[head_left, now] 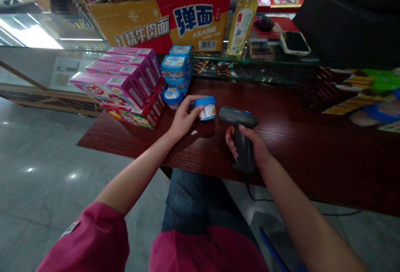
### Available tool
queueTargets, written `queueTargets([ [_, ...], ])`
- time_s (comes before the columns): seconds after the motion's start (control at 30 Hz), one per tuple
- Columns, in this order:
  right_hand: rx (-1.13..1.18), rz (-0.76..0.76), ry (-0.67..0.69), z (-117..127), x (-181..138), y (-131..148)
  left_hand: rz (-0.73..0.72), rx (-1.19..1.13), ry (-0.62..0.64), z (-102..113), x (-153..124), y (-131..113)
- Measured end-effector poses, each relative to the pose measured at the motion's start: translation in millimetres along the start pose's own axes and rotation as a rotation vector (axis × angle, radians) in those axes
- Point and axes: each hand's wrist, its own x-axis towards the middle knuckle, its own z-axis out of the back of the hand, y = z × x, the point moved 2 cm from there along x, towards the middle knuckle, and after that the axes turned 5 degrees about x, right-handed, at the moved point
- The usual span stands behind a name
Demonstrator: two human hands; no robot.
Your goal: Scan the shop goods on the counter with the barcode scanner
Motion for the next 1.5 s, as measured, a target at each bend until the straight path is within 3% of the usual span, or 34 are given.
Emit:
queueTargets([
  [0.2,0.009,0.005,-0.004,-1,-1,1,0.149,-0.141,0.060,-3,-4,6],
  [0.47,-0.037,-0.003,0.024,-3,0,-1,-0.095,0.259,-0.126,4,-3,-14],
  [0.67,-0.035,-0.002,0.019,-4,0,-2,-0.128,0.376,-0.191,4,-4,-15],
  [0.9,0.026,0.045,0.004,0,-2,-3,-0.115,0.335,-0.172,7,-5,-19],
  [1.03,0.083,0.128,-0.090,21,-17,3,-0.201,0.323,-0.042,-5,-8,-29],
  [1.1,0.108,0.165,-0.160,42,-32,10,-0.236,0.310,0.037,-25,-10,-36],
  [1.2,0.131,0.233,-0.278,82,-63,28,-0.348,0.254,0.200,-73,-13,-54],
  [1.37,0.151,0.438,-0.543,162,-134,65,-0.605,0.094,0.491,-187,-11,-90],
  [1.5,0.235,0.621,-0.747,221,-190,89,-0.760,0.088,0.550,-288,-1,-110],
])
